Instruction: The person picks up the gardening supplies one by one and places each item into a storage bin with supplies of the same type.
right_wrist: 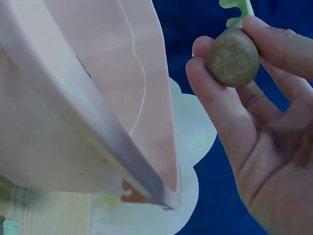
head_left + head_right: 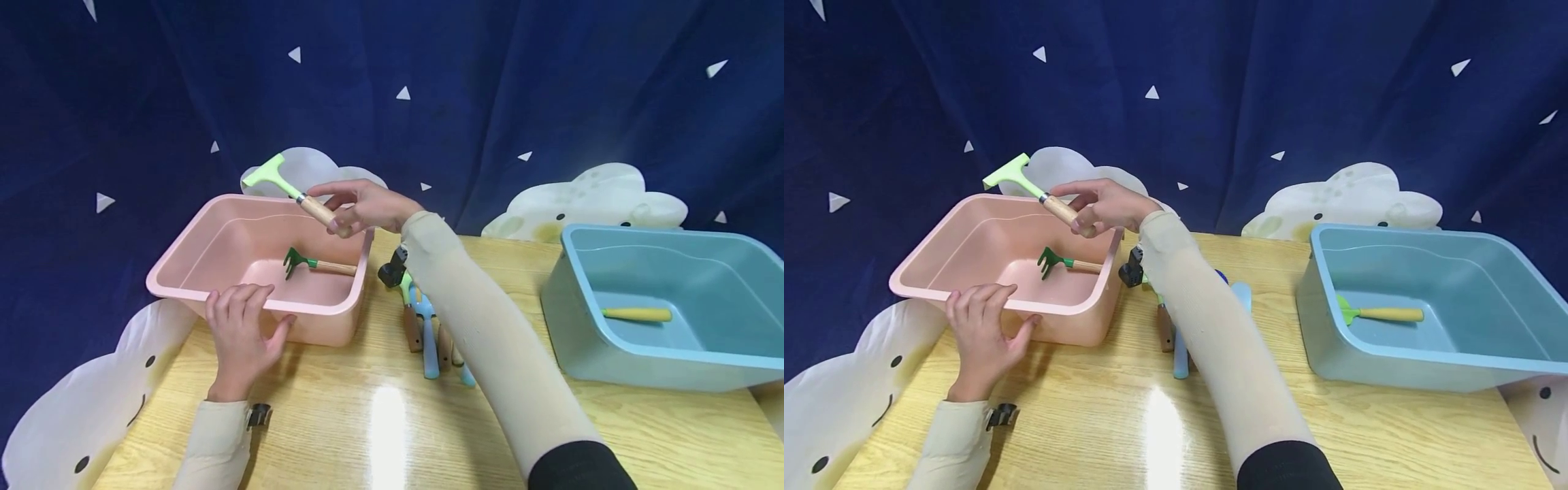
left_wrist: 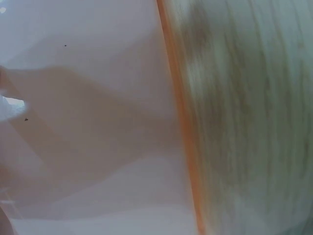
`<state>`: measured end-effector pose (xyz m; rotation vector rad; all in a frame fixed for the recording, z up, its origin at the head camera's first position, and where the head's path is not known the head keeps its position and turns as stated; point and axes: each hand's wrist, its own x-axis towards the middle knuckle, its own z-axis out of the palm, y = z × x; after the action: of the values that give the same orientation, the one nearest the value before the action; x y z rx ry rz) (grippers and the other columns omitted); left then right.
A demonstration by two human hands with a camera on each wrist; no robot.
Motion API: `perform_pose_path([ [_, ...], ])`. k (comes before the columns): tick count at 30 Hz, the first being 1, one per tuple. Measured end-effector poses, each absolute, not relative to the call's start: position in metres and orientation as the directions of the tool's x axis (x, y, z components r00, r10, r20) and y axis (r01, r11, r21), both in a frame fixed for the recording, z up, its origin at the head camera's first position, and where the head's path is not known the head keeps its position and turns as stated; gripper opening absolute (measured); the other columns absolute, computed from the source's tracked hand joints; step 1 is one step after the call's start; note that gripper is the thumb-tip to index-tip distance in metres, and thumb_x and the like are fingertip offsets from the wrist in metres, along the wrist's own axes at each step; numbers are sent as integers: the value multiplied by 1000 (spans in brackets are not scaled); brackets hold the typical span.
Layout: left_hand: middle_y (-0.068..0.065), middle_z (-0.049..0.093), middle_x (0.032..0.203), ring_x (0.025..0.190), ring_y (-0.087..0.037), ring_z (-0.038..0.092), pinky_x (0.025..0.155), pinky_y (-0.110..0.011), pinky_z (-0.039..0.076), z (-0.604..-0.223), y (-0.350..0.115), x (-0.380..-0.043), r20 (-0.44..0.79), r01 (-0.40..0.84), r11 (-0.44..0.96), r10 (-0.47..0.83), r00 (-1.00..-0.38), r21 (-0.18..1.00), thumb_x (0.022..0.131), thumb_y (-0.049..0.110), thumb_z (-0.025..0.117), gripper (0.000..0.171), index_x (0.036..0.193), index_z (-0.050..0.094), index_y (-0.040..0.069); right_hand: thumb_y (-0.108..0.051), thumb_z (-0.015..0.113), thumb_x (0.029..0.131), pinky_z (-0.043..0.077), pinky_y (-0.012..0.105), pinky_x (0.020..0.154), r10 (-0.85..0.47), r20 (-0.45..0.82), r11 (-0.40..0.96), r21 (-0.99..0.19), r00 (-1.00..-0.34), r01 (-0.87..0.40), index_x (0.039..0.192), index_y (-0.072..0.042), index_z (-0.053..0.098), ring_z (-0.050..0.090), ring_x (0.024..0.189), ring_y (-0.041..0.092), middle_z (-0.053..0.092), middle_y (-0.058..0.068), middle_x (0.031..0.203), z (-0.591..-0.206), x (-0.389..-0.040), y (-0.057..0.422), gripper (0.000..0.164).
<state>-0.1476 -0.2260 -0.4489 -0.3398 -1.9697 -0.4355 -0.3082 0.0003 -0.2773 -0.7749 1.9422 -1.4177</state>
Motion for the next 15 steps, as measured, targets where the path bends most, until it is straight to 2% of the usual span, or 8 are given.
perform_pose_path([
  [9, -17, 60, 110, 110, -36, 46, 118, -43, 14, -449, -224, -144, 902, 420, 891, 32, -431, 170, 79, 43, 66, 54, 116, 64, 3, 8, 65, 85, 55, 30, 74, -762, -124, 265, -955, -636, -132, 140, -23, 56, 63, 93, 19, 65, 10, 117, -277, -303, -7, 64],
  [15, -17, 60, 110, 110, -36, 46, 118, -42, 13, -448, -225, -141, 901, 416, 894, 33, -433, 167, 78, 42, 67, 54, 115, 64, 3, 11, 62, 84, 55, 29, 72, -763, -131, 257, -960, -633, -111, 140, -21, 56, 64, 90, 19, 65, 11, 116, -279, -301, -9, 65],
])
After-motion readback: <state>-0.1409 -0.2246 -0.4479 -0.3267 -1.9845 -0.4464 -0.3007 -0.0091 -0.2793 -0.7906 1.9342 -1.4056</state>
